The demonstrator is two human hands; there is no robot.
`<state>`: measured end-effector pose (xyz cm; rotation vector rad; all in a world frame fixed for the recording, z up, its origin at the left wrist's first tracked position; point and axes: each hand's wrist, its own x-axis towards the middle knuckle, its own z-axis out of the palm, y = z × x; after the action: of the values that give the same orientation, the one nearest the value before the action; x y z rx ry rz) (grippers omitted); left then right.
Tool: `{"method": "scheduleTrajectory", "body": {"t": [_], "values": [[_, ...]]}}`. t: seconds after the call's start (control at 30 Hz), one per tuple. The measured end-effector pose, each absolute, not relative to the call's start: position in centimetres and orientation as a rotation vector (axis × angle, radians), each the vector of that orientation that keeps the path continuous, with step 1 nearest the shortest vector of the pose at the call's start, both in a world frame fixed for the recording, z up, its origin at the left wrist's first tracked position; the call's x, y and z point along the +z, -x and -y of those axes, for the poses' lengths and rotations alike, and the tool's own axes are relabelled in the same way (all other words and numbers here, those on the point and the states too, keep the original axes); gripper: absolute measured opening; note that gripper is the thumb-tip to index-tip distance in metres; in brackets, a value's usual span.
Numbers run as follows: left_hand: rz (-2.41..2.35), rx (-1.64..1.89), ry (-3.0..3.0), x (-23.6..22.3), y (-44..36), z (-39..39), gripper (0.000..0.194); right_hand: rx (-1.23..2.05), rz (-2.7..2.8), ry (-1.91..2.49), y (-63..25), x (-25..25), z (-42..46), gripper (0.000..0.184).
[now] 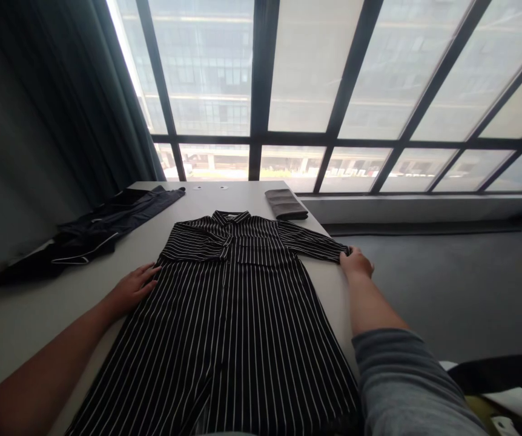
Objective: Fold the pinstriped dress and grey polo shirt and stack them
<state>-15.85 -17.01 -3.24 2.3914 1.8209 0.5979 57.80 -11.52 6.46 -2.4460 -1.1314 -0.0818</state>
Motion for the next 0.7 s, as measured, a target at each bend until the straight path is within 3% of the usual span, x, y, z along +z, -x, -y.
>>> {"method": "scheduleTrajectory", "body": {"t": [0.23,0.5,0.7], "values": [[-1.793,0.655,-2.339,-2.7,15.6,17.7,0.065,0.01,0.982,2.48,-58.2,7.4,10.5,0.064],[-1.804,0.671,-2.349,-3.3,15.8,17.2,0.063,-0.303,1.128,2.141,-56.0,7.7,12.2,0.053],[-1.79,0.652,-2.367,-3.4,15.9,17.2,0.064,-0.323,1.181,2.048,-55.0,10.3,10.9,0.048]]}}
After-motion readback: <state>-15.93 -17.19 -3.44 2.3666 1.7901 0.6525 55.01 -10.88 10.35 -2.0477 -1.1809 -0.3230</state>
